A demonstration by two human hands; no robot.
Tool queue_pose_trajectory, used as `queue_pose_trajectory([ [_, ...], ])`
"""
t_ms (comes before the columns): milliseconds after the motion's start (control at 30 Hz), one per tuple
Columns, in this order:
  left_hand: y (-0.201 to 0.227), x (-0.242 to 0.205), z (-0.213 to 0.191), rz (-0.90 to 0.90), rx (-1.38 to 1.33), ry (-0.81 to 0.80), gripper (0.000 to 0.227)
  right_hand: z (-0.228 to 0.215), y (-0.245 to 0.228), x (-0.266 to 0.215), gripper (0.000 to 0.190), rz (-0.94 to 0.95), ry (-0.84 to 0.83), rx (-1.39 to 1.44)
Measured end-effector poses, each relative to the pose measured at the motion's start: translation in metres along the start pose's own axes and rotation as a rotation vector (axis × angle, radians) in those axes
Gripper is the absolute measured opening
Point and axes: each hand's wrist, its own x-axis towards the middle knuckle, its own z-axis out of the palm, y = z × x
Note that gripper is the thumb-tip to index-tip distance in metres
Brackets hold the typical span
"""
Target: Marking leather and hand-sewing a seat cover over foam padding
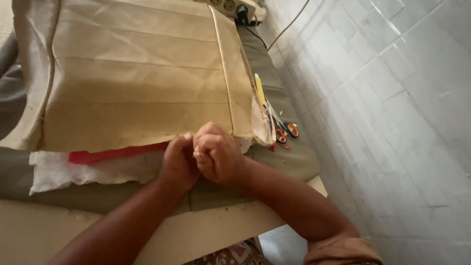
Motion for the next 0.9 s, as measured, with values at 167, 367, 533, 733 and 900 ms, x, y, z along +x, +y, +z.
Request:
queue_pose_trajectory([
  [167,0.015,-0.01,0.031,-0.018,0.103,0.002,0.053,0.011,0.0,-0.009,0.016,-0.161,-0.002,0.021],
  [367,0.022,-0.022,0.067,-0.139,0.37,0.277,0.057,0.022,-0.043,-0.013,0.018,-0.366,-0.385,0.178],
  [533,0.025,-0.051,0.08,-0.16,0.494,0.243,0.04,-0.004,-0.058,-0.013,0.035,-0.113,-0.376,0.233],
  [733,0.023,-0.057,0.088,0.267,1.129,0.235,0.022,-0.048,0.0,0.015,0.018,0.607,0.219,0.499],
  [900,0.03,-0.076,0.107,-0.05,0.628,0.347,0.059,-0.061,0.057,-0.005,0.031,0.863,0.104,-0.052],
])
